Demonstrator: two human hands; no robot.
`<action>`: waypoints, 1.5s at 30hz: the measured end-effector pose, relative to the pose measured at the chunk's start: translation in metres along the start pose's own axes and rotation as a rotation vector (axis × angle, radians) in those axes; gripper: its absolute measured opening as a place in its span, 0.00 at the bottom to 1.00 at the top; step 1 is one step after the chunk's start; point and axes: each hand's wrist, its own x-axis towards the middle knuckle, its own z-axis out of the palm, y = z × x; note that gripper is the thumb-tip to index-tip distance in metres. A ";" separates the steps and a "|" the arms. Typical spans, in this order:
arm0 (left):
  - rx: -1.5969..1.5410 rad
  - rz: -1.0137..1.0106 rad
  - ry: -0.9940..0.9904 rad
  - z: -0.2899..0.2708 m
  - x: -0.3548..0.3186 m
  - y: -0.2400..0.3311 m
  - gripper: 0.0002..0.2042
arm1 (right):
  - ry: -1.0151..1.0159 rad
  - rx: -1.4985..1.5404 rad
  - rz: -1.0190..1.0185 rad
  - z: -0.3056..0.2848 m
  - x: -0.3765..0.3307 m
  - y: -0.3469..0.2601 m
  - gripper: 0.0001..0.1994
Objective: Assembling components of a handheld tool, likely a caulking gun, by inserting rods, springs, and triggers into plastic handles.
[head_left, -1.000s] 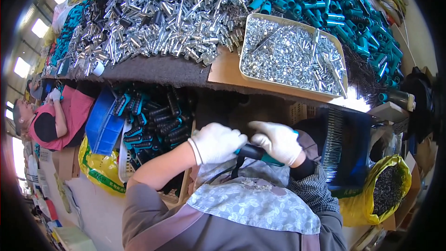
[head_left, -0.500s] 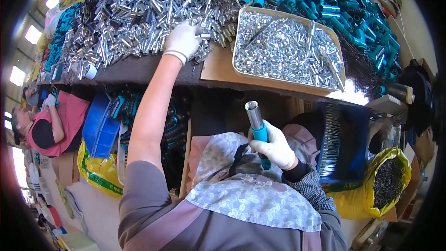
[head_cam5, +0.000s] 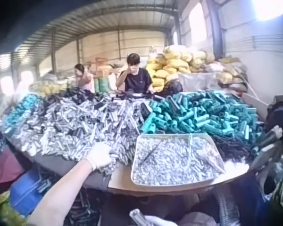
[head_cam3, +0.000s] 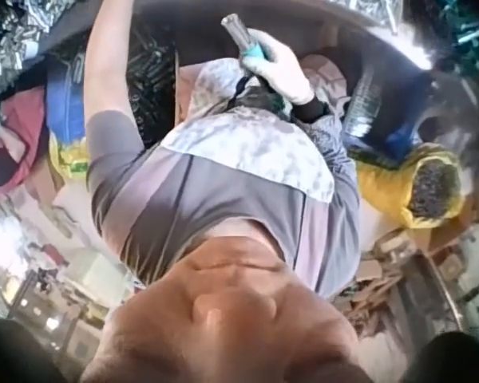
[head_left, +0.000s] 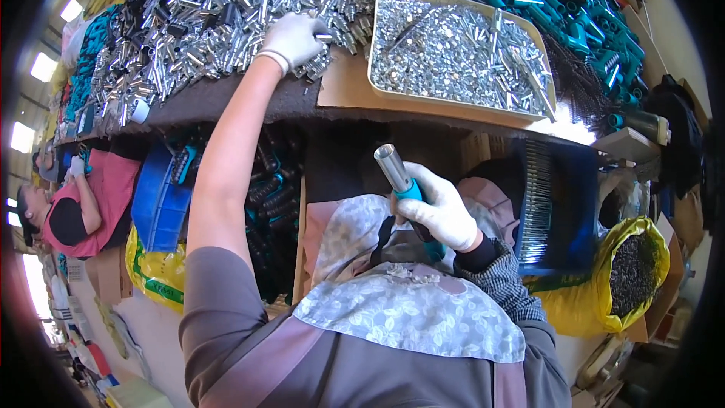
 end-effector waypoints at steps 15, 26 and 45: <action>-1.212 -0.285 0.123 -0.014 -0.194 0.147 0.08 | 0.258 -1.016 -0.263 -0.007 0.001 0.004 0.28; -0.935 0.011 -0.001 -0.023 -0.206 0.147 0.11 | 0.028 -0.859 -0.293 -0.030 -0.011 0.010 0.22; -0.798 0.462 0.096 -0.038 -0.212 0.147 0.15 | -0.231 -0.554 -0.192 -0.048 -0.005 0.003 0.25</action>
